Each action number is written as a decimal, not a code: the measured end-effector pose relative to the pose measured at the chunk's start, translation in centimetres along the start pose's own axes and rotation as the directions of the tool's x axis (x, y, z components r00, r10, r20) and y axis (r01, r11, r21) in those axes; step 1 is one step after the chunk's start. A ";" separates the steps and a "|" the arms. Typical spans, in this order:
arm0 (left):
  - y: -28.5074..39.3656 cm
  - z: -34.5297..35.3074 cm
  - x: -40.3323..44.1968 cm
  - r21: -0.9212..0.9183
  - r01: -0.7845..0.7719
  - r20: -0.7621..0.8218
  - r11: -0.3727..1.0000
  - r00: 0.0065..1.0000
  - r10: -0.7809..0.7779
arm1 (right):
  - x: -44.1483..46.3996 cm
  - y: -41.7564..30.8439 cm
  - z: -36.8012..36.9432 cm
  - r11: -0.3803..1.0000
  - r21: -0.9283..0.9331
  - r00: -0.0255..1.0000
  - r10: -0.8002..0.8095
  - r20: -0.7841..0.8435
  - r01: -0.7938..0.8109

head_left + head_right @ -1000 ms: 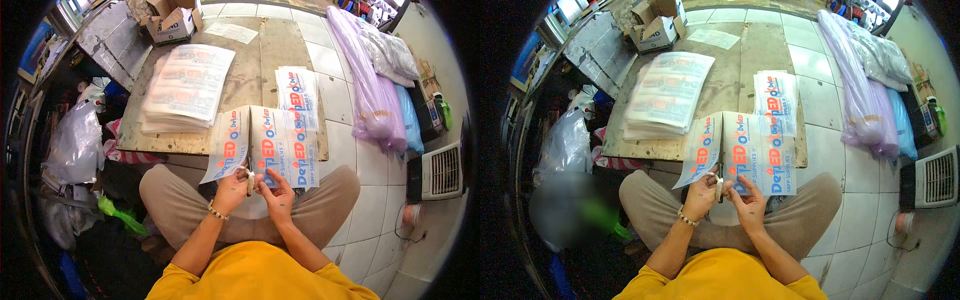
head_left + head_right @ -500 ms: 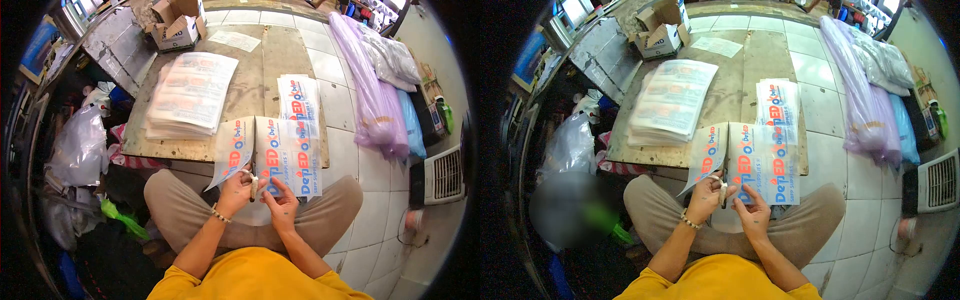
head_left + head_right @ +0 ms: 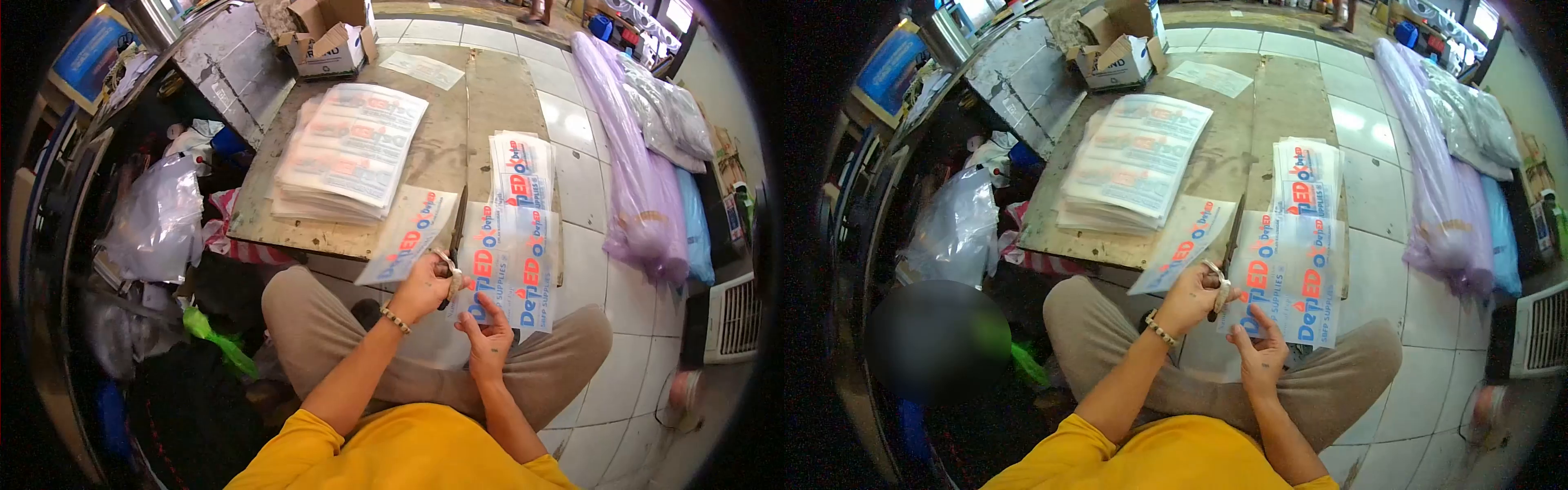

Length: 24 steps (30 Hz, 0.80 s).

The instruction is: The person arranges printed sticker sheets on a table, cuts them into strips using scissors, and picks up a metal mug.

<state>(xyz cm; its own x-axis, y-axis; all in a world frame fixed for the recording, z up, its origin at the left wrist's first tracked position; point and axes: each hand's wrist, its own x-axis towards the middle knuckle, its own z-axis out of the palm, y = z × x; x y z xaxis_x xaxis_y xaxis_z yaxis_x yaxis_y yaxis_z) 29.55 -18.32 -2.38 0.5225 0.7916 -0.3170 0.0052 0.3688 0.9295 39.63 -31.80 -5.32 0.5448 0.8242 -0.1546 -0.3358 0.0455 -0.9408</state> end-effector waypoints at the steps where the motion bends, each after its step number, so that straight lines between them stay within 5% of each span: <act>1: 0.0 -0.2 0.1 0.058 0.000 0.001 0.998 1.000 -0.001 | 0.1 0.3 0.0 1.000 0.019 1.000 -0.004 -0.001 0.005; 5: 2.2 -0.9 -1.5 0.290 0.120 0.096 0.950 0.984 -0.153 | 0.6 1.0 -0.2 0.994 0.105 0.999 -0.008 -0.043 0.013; 8: 1.5 -1.2 -3.7 0.334 0.039 0.067 0.942 0.996 -0.065 | 0.9 0.1 0.1 0.989 0.104 0.993 -0.097 -0.063 0.103; 14: 2.2 -3.2 -8.9 0.096 0.025 -0.053 0.995 0.998 -0.020 | 1.7 0.3 -0.2 0.972 0.232 0.998 0.020 0.067 -0.035; 17: 3.4 -4.6 -11.8 0.012 0.087 -0.058 0.996 0.995 -0.087 | 1.9 0.9 -0.1 0.985 0.168 0.999 -0.022 -0.034 0.027; 19: 3.3 -5.8 -13.7 0.029 0.105 0.020 0.994 0.994 -0.106 | 2.1 0.5 0.4 0.974 0.221 0.985 -0.017 -0.172 0.056; 22: 2.6 -7.3 -16.2 0.008 0.201 0.126 0.980 0.972 -0.200 | 2.5 0.1 -1.0 0.889 0.457 0.991 0.078 -0.108 -0.020; 24: 2.0 -7.8 -17.5 -0.017 0.284 0.207 0.959 0.939 -0.275 | 2.5 0.6 -1.2 0.942 0.336 0.996 0.051 -0.070 -0.025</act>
<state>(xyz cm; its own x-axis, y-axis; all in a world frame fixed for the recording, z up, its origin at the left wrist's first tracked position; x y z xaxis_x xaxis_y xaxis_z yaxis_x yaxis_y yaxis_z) 13.76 -27.66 3.53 0.6654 0.5413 -0.5141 0.1386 0.5871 0.7976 41.71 -30.33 -6.59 0.5794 0.7839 -0.2232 -0.5878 0.2122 -0.7807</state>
